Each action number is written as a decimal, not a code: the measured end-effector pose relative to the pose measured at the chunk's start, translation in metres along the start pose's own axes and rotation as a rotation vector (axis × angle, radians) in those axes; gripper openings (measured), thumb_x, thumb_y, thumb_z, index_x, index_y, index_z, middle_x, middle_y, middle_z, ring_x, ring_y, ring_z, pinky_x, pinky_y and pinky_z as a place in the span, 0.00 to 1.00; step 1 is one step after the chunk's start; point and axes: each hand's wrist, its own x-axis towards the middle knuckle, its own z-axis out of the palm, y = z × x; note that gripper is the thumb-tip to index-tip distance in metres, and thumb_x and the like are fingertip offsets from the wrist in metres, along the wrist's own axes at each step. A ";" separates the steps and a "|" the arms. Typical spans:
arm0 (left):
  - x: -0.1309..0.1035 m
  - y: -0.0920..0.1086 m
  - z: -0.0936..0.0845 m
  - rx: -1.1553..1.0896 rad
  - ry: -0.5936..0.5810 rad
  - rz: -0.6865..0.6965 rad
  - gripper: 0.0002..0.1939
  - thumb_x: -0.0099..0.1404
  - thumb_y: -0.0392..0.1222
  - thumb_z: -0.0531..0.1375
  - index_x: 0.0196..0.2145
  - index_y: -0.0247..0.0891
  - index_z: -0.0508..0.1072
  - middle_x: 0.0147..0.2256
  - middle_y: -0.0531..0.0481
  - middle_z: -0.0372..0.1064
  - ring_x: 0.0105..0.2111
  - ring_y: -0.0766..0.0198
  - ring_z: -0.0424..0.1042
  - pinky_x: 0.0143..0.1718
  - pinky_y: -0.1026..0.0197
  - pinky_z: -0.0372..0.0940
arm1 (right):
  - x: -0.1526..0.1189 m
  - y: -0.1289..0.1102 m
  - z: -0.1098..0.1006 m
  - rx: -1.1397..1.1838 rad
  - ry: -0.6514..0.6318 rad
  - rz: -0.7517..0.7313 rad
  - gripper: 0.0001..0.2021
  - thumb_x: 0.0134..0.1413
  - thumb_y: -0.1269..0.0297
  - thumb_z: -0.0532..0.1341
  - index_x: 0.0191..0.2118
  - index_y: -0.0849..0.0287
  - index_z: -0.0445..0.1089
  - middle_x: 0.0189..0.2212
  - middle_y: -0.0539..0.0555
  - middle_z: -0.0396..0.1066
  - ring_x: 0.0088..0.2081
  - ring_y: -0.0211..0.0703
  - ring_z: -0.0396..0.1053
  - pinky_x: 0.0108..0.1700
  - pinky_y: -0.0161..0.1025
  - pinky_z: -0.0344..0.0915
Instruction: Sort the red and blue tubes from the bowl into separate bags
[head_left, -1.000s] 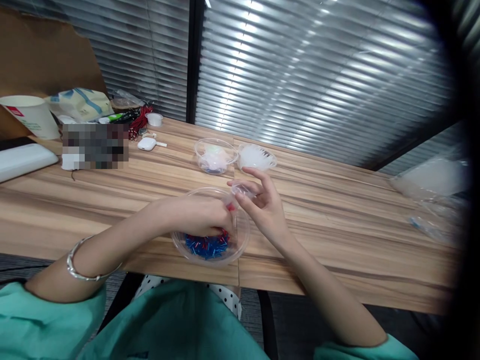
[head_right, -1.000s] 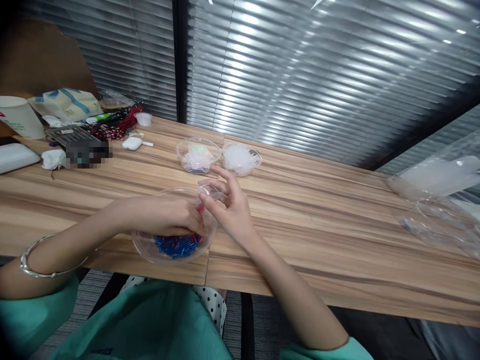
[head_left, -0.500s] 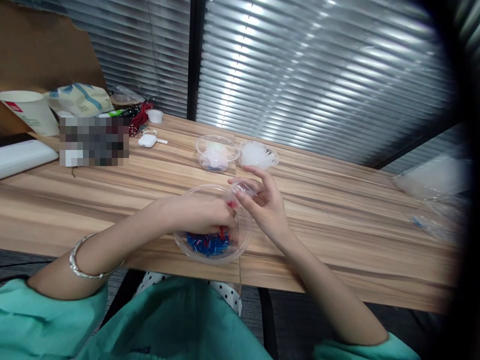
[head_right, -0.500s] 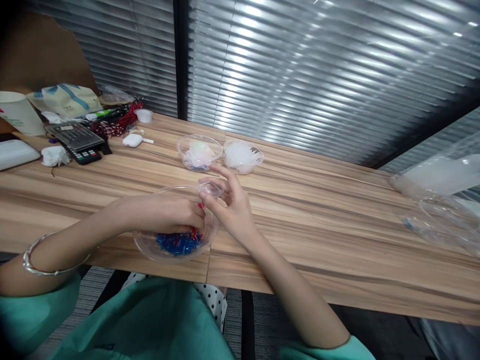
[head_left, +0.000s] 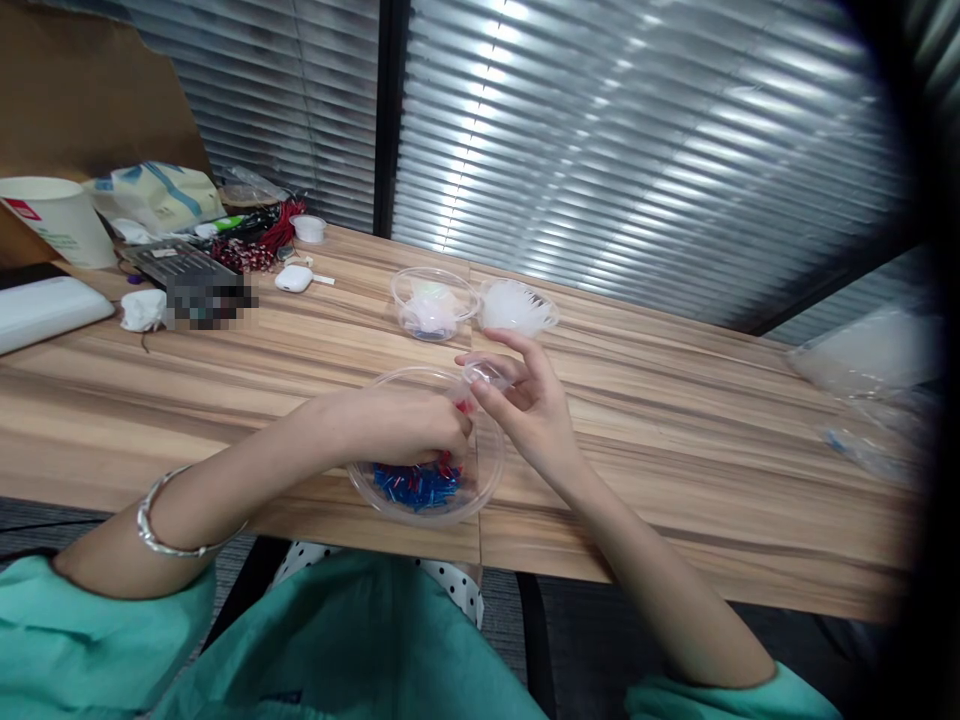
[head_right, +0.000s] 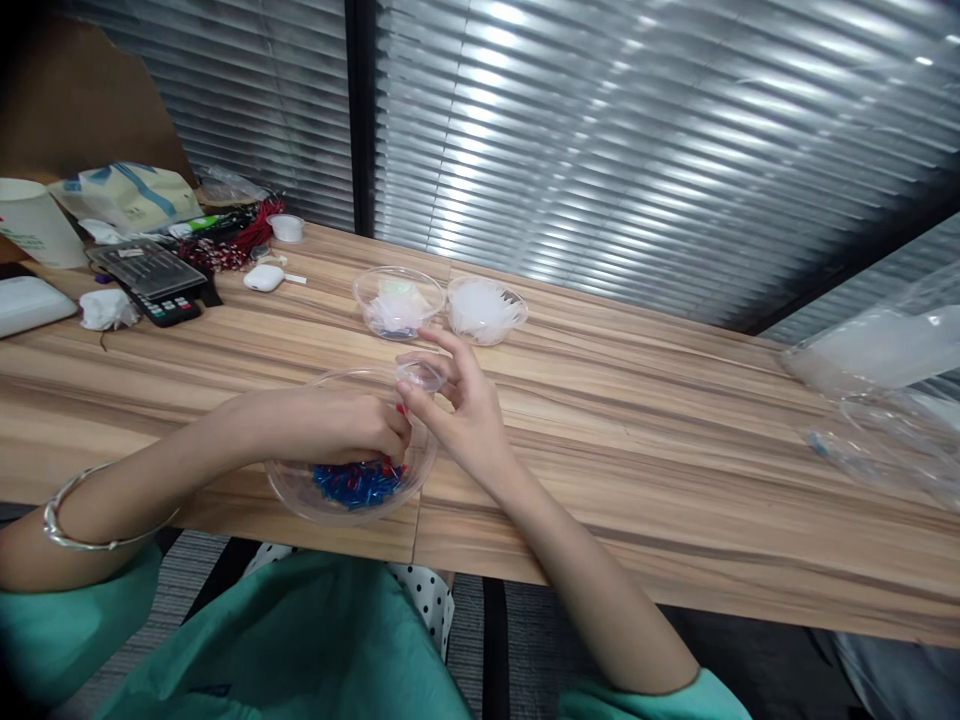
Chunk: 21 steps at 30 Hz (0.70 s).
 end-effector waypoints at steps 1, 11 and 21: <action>0.000 0.000 0.000 0.004 -0.003 -0.005 0.17 0.59 0.23 0.59 0.37 0.42 0.79 0.34 0.50 0.77 0.36 0.61 0.73 0.40 0.62 0.63 | 0.000 0.000 0.000 -0.004 -0.001 0.003 0.23 0.60 0.60 0.63 0.58 0.49 0.58 0.49 0.56 0.72 0.54 0.49 0.70 0.54 0.51 0.71; -0.002 -0.003 0.005 -0.038 0.022 -0.022 0.14 0.60 0.26 0.60 0.37 0.41 0.80 0.34 0.49 0.77 0.36 0.62 0.74 0.39 0.62 0.63 | -0.001 0.000 0.001 -0.004 0.005 0.003 0.23 0.59 0.61 0.64 0.58 0.49 0.58 0.48 0.55 0.73 0.52 0.48 0.71 0.52 0.50 0.72; 0.000 0.000 0.002 -0.044 0.030 -0.039 0.13 0.60 0.26 0.60 0.34 0.41 0.79 0.34 0.50 0.77 0.36 0.62 0.74 0.38 0.64 0.64 | -0.001 -0.001 0.000 -0.025 -0.015 0.018 0.24 0.60 0.60 0.63 0.59 0.48 0.57 0.48 0.55 0.72 0.51 0.48 0.72 0.54 0.52 0.72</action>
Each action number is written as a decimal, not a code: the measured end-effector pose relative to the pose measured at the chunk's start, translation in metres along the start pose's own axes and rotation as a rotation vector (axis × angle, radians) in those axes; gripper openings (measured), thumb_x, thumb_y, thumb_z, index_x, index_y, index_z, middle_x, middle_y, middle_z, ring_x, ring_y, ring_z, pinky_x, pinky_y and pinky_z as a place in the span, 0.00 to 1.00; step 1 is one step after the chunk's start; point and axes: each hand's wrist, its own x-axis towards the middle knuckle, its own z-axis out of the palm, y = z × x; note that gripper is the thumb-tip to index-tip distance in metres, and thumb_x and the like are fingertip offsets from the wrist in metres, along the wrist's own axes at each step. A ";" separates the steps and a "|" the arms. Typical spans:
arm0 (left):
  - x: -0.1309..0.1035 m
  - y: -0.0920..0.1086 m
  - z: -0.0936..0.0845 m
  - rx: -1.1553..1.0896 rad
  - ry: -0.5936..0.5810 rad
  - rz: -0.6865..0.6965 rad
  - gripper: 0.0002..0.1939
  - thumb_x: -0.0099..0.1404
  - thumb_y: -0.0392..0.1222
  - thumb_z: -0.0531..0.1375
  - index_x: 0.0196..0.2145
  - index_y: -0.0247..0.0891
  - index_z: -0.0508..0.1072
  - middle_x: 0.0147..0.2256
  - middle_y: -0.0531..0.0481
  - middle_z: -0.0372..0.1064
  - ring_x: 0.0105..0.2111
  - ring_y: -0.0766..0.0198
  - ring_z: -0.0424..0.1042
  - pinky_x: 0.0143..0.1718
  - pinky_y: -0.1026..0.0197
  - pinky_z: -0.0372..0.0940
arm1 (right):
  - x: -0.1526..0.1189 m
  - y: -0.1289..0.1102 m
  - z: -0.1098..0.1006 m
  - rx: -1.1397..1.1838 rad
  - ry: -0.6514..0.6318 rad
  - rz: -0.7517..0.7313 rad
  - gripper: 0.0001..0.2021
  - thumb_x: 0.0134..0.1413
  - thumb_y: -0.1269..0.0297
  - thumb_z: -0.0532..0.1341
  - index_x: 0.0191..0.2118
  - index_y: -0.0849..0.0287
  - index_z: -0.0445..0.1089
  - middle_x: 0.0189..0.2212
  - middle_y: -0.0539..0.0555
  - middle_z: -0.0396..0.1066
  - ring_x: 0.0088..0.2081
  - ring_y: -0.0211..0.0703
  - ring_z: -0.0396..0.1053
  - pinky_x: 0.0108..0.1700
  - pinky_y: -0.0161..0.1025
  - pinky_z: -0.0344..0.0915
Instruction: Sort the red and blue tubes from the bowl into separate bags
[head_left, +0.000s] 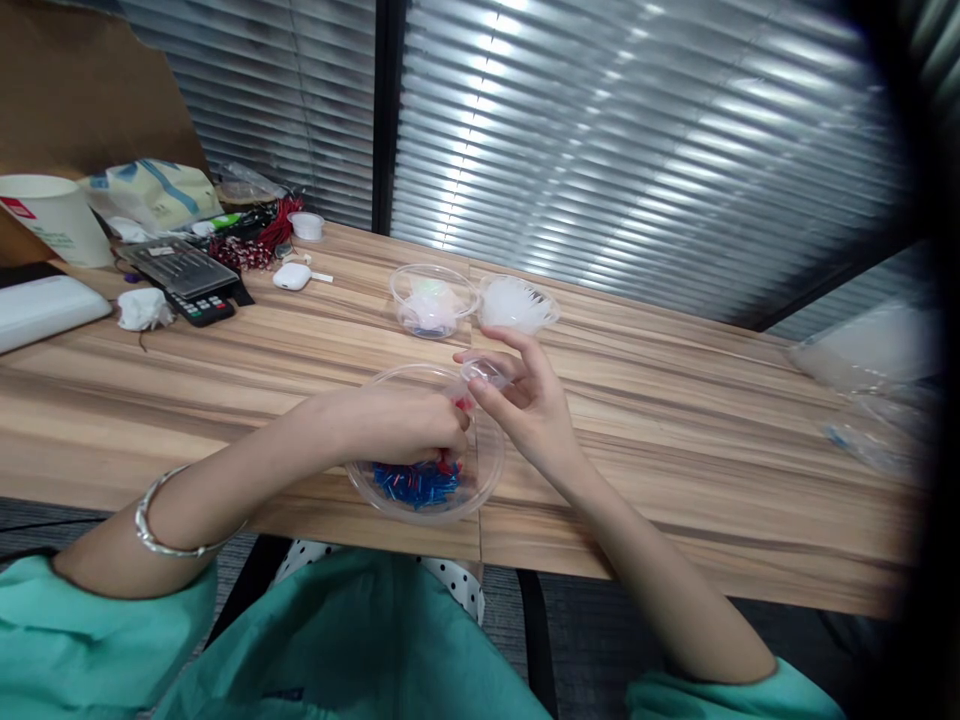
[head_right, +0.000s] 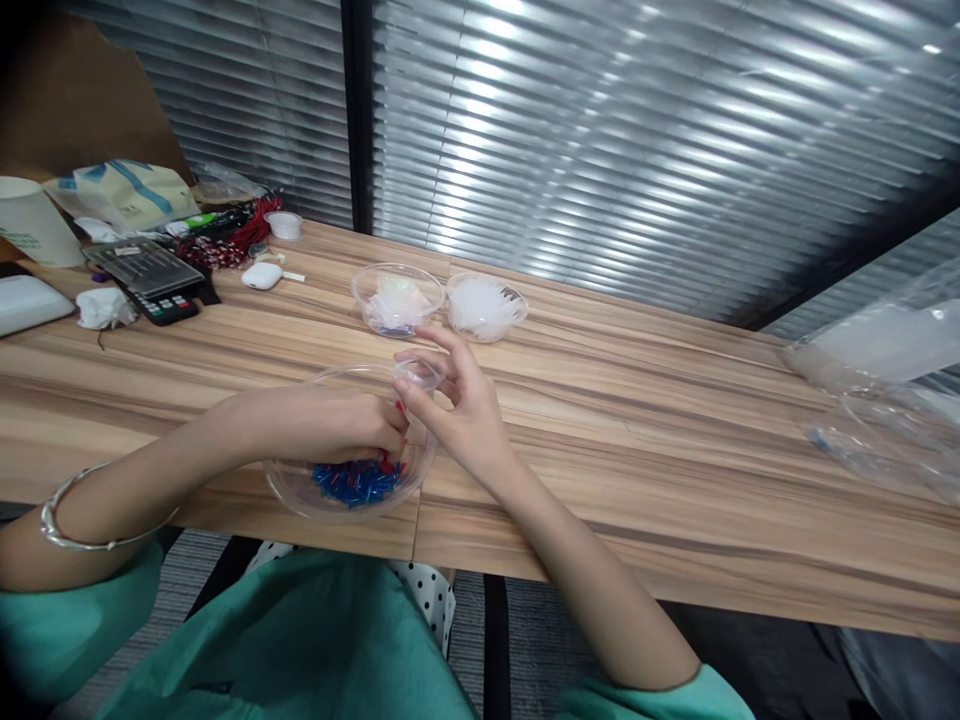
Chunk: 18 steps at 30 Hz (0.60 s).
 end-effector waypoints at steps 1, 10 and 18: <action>0.000 0.000 0.000 0.010 0.007 0.004 0.12 0.60 0.25 0.60 0.33 0.40 0.79 0.34 0.49 0.77 0.36 0.61 0.74 0.37 0.63 0.63 | 0.000 0.000 0.000 0.004 0.001 0.002 0.23 0.60 0.60 0.63 0.59 0.48 0.58 0.48 0.55 0.72 0.51 0.49 0.71 0.54 0.52 0.72; -0.001 0.000 0.001 0.076 -0.012 0.001 0.12 0.59 0.25 0.60 0.35 0.39 0.79 0.34 0.48 0.77 0.36 0.60 0.73 0.35 0.61 0.62 | 0.000 0.000 0.000 0.026 0.001 0.010 0.23 0.60 0.61 0.64 0.58 0.49 0.58 0.49 0.55 0.72 0.49 0.48 0.72 0.53 0.52 0.72; -0.001 -0.002 0.002 0.069 -0.035 0.002 0.10 0.60 0.28 0.60 0.34 0.39 0.79 0.33 0.48 0.77 0.34 0.60 0.72 0.34 0.62 0.61 | -0.001 0.000 0.000 0.025 0.005 0.015 0.24 0.59 0.61 0.64 0.59 0.49 0.59 0.48 0.55 0.72 0.49 0.48 0.72 0.54 0.52 0.71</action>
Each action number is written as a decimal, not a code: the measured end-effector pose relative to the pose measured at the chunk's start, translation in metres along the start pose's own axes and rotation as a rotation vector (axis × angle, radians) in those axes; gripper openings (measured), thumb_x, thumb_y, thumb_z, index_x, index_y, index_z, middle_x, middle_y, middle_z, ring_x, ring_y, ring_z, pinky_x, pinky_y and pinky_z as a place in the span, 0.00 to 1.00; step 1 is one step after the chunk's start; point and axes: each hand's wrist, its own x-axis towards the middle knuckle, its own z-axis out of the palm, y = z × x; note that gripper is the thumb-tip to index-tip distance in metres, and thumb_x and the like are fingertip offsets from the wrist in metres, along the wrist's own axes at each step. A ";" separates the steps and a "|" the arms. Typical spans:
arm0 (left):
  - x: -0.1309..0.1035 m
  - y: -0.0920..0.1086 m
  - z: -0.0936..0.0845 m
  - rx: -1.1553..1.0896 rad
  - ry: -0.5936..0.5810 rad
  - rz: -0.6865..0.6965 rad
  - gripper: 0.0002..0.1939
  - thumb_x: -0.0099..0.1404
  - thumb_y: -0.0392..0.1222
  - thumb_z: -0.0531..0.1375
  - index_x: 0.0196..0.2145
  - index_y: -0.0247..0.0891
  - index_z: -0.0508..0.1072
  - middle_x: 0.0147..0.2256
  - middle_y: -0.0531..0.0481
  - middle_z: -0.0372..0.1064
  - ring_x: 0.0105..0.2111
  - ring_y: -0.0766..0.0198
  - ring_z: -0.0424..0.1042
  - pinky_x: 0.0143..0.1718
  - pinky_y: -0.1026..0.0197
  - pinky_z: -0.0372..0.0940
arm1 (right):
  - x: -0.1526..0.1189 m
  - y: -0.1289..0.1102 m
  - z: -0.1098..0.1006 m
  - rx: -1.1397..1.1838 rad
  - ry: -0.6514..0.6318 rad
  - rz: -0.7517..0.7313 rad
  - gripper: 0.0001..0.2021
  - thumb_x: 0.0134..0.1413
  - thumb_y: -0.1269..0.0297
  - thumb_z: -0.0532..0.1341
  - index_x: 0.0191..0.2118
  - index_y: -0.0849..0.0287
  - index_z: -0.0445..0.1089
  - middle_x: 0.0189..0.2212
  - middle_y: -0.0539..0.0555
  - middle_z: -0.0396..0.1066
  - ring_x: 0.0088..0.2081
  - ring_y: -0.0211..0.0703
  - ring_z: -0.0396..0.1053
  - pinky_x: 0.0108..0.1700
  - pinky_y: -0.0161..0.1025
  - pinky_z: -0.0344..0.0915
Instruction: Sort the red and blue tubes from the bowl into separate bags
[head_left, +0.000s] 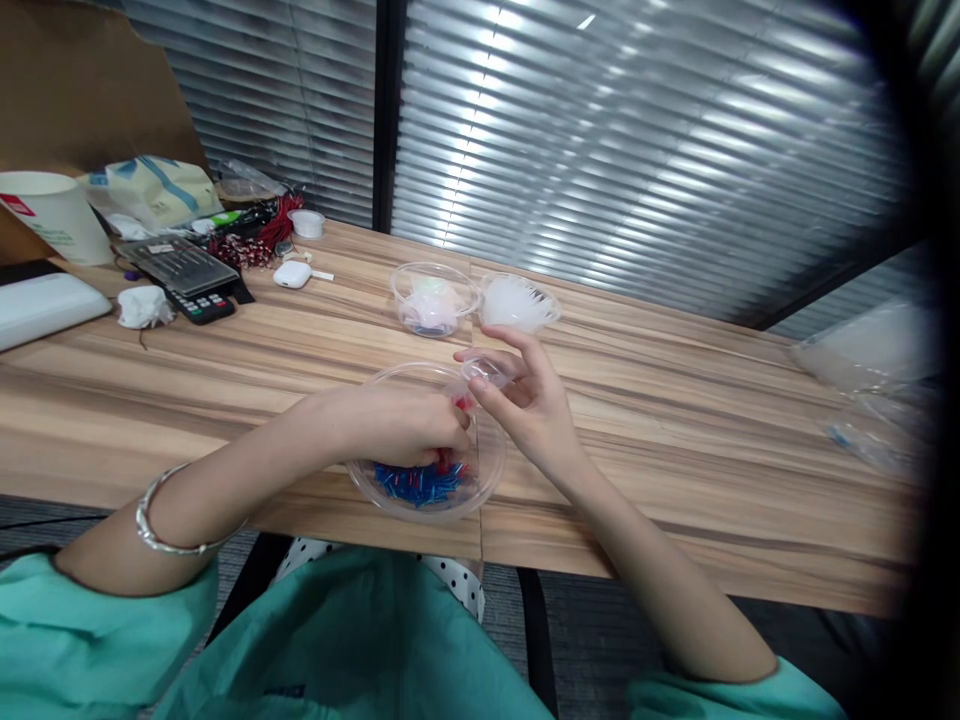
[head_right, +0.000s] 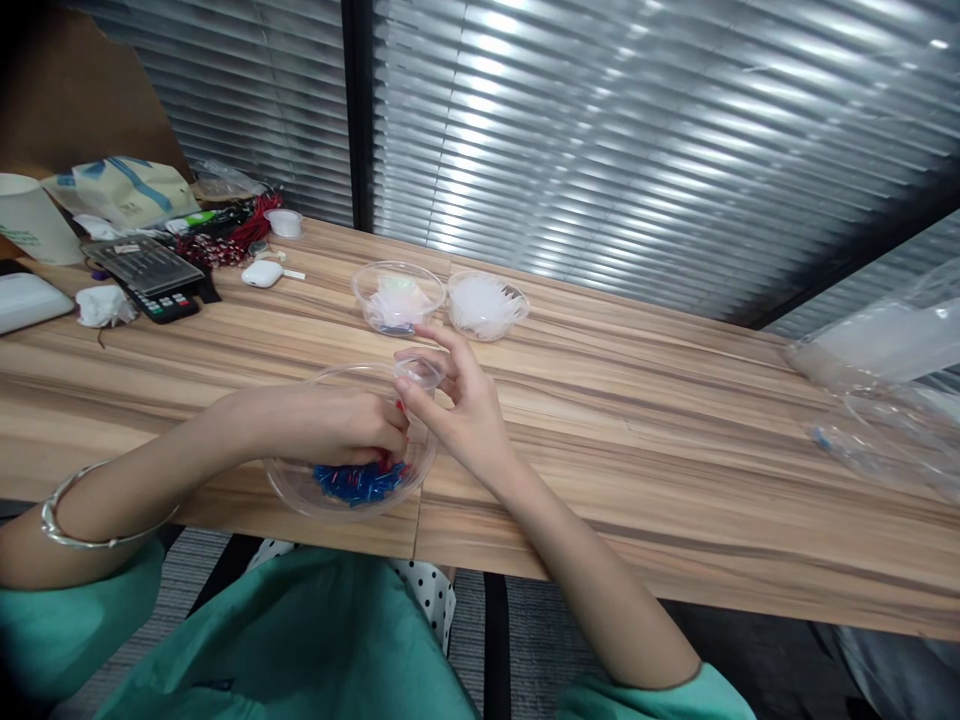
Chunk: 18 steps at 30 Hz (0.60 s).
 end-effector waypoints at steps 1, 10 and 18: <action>0.000 0.000 0.000 0.004 -0.002 -0.002 0.10 0.60 0.28 0.60 0.34 0.39 0.79 0.32 0.48 0.76 0.34 0.60 0.72 0.33 0.62 0.60 | 0.000 0.000 0.000 0.002 0.000 -0.001 0.24 0.59 0.61 0.64 0.59 0.49 0.59 0.48 0.55 0.72 0.49 0.48 0.72 0.54 0.52 0.71; 0.002 0.005 -0.006 0.111 -0.105 -0.039 0.10 0.60 0.29 0.60 0.36 0.40 0.78 0.34 0.48 0.76 0.36 0.58 0.72 0.32 0.60 0.59 | 0.000 0.000 0.000 0.029 -0.009 0.000 0.24 0.58 0.61 0.65 0.58 0.50 0.59 0.48 0.55 0.72 0.48 0.47 0.72 0.55 0.51 0.70; 0.002 0.002 -0.003 0.051 -0.055 -0.045 0.10 0.57 0.29 0.61 0.35 0.41 0.77 0.35 0.49 0.76 0.37 0.59 0.72 0.33 0.62 0.62 | 0.000 0.002 0.000 0.018 -0.008 -0.020 0.24 0.59 0.61 0.65 0.59 0.49 0.59 0.48 0.55 0.73 0.52 0.48 0.71 0.56 0.52 0.68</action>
